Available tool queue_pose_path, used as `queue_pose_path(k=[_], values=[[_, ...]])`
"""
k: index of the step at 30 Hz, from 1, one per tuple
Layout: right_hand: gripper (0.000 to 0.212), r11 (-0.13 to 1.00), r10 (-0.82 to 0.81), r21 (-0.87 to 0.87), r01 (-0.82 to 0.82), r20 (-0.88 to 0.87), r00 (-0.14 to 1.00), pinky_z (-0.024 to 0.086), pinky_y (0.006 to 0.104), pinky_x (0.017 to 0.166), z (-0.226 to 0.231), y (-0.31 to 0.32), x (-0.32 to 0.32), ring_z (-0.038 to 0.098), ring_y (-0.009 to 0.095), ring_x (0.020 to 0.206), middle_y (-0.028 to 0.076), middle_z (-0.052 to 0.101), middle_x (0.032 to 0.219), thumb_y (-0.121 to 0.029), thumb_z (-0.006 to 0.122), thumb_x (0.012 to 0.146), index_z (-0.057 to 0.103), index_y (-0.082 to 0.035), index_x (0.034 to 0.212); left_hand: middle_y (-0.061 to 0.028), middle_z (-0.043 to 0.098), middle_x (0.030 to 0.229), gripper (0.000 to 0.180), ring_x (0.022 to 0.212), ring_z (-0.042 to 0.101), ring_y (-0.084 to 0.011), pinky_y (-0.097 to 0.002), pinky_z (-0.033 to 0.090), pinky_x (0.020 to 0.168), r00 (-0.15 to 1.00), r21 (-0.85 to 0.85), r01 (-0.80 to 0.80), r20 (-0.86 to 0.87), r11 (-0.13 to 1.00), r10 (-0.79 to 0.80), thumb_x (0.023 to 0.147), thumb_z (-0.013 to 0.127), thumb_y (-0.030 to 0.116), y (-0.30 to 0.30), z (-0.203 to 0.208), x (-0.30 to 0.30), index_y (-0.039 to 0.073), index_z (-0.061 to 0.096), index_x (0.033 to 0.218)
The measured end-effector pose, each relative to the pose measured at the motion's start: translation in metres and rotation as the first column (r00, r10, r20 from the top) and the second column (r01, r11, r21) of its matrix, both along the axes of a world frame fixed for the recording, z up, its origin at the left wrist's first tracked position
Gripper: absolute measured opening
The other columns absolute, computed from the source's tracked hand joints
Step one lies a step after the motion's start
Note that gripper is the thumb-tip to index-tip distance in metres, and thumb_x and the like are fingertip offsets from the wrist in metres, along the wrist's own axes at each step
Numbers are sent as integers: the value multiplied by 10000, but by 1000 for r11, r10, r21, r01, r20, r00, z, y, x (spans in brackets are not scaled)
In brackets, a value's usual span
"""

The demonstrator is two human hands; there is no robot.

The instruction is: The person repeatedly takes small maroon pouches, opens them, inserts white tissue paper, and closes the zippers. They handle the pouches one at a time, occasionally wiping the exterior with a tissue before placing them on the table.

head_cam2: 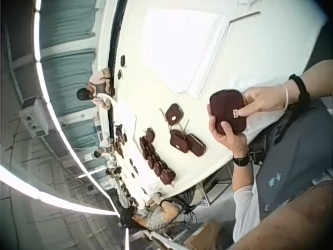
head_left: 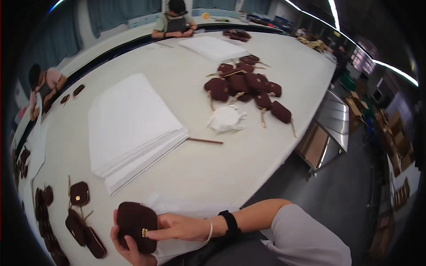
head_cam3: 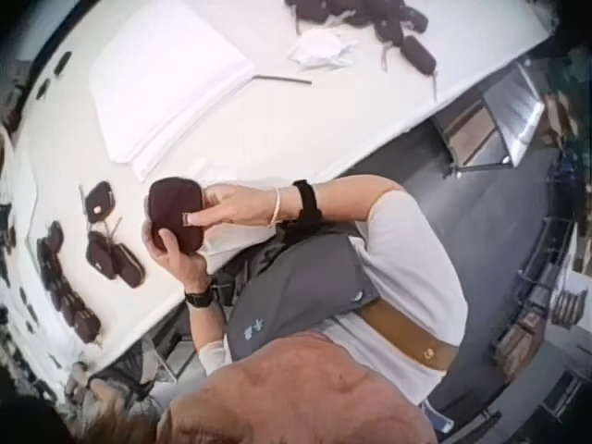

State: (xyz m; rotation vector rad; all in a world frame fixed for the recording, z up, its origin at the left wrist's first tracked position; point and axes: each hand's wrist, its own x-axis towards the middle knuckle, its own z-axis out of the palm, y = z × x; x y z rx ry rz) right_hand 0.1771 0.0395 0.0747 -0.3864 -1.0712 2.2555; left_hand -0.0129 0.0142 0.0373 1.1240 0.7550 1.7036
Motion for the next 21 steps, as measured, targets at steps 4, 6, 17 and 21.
queue_pose_path(k=[4, 6, 17, 21], values=[[632, 996, 41, -69, -55, -193, 980, 345, 333, 1160, -2, -14, 12, 411, 147, 1383, 40, 459, 1489, -366, 596, 1037, 382, -27, 1526, -219, 485, 1465, 535, 1285, 525, -344, -491, 443, 1092, 957, -60, -39, -288, 997, 20, 1003, 628, 145, -1, 3, 3, 43, 346, 1446], [650, 995, 32, -84, -53, -239, 971, 375, 360, 1164, -3, -18, 21, 448, 164, 1374, 56, 471, 1487, -385, 599, 1031, 364, -38, 1529, -209, 517, 1420, 545, 1251, 546, -339, -484, 456, 1075, 951, -13, -12, -308, 1000, 7, 997, 623, 120, -4, 14, 18, 38, 338, 1455], [710, 997, 27, 78, -16, -141, 990, 374, 370, 1150, 7, -24, 33, 473, 168, 1343, 51, 499, 1467, -483, 628, 994, 384, -71, 1518, -206, 498, 1437, 703, 1257, 544, -310, -437, 443, 1080, 937, -164, -98, -346, 982, 36, 975, 619, 97, -26, 43, 48, 15, 239, 1560], [696, 978, -87, 193, 75, 54, 995, 407, 347, 1105, 0, -18, 41, 449, 175, 1350, 66, 474, 1475, -481, 607, 1008, 397, -44, 1508, -177, 494, 1467, 788, 1281, 540, -295, -430, 431, 1097, 967, -174, 8, -248, 985, -52, 991, 679, 234, -23, 38, 68, -13, 209, 1573]])
